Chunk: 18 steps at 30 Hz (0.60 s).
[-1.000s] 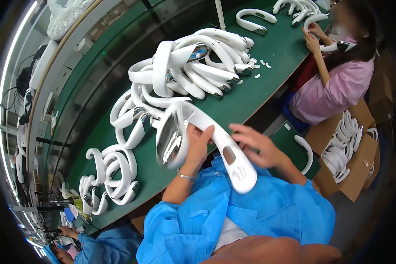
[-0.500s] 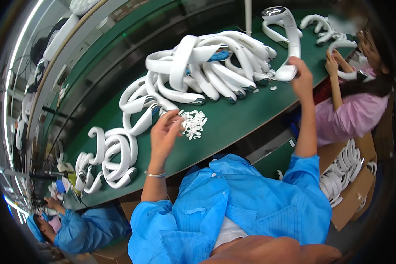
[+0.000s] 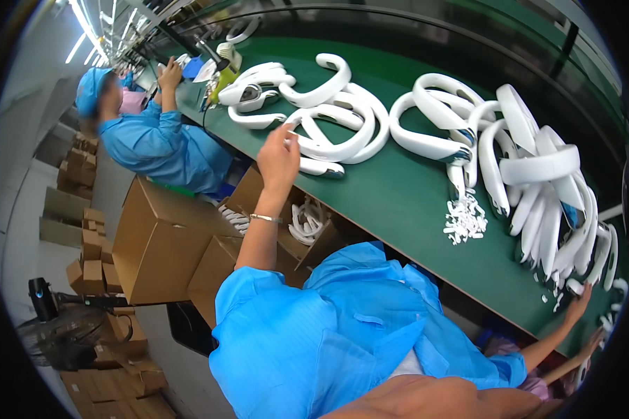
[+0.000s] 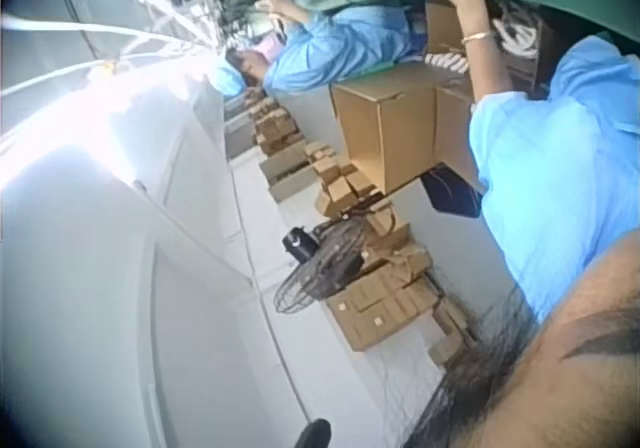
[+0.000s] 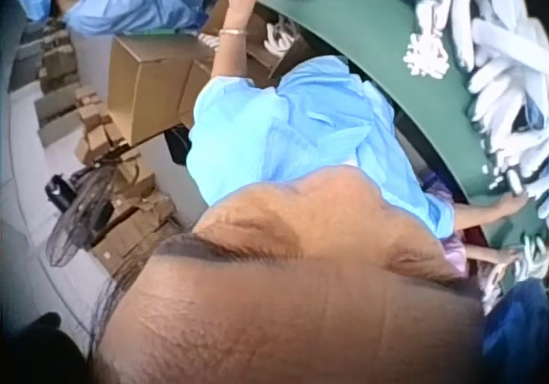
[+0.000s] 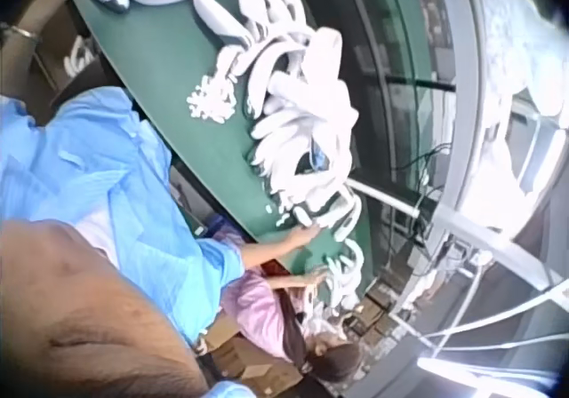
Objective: Assembling components of white plastic neck massagers on a factory production line.
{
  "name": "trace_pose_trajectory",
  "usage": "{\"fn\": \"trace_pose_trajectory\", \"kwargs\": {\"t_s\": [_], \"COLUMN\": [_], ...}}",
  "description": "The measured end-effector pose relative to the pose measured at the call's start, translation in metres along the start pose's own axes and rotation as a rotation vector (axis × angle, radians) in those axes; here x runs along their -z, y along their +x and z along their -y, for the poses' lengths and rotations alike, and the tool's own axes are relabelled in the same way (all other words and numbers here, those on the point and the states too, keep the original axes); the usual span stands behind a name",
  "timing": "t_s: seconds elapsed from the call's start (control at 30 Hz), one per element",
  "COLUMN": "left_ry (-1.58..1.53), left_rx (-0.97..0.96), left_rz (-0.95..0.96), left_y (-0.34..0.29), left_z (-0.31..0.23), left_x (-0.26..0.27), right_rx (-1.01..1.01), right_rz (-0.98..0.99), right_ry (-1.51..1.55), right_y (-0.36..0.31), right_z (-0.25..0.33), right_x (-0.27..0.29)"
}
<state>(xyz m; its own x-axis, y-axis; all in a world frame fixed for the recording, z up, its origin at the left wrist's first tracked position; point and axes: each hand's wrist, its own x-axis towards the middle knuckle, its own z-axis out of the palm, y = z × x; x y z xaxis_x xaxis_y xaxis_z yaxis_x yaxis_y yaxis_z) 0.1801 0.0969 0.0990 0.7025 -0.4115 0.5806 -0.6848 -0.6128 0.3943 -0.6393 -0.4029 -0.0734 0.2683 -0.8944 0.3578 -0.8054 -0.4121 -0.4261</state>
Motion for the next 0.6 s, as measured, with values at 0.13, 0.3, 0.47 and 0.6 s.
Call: {"fn": "trace_pose_trajectory", "kwargs": {"t_s": [0.13, 0.3, 0.47, 0.6], "left_ry": [0.416, 0.632, 0.176, -0.223], "left_rx": [0.004, 0.272, 0.833, 0.942], "left_rz": [-0.111, -0.256, 0.169, 0.273], "left_y": [0.046, 0.128, 0.219, 0.239], "left_z": [0.053, 0.145, 0.280, 0.330], "left_x": [0.010, 0.011, -0.005, -0.054], "right_rx": [0.106, -0.233, 0.176, 0.583], "right_rz": [-0.145, -0.553, -0.438, -0.220], "right_ry": [-0.189, -0.351, 0.112, 0.233], "right_y": [0.003, -0.030, -0.082, -0.093], "right_z": [0.021, 0.258, 0.425, 0.505], "right_x": [-0.008, 0.061, 0.028, -0.006]}}
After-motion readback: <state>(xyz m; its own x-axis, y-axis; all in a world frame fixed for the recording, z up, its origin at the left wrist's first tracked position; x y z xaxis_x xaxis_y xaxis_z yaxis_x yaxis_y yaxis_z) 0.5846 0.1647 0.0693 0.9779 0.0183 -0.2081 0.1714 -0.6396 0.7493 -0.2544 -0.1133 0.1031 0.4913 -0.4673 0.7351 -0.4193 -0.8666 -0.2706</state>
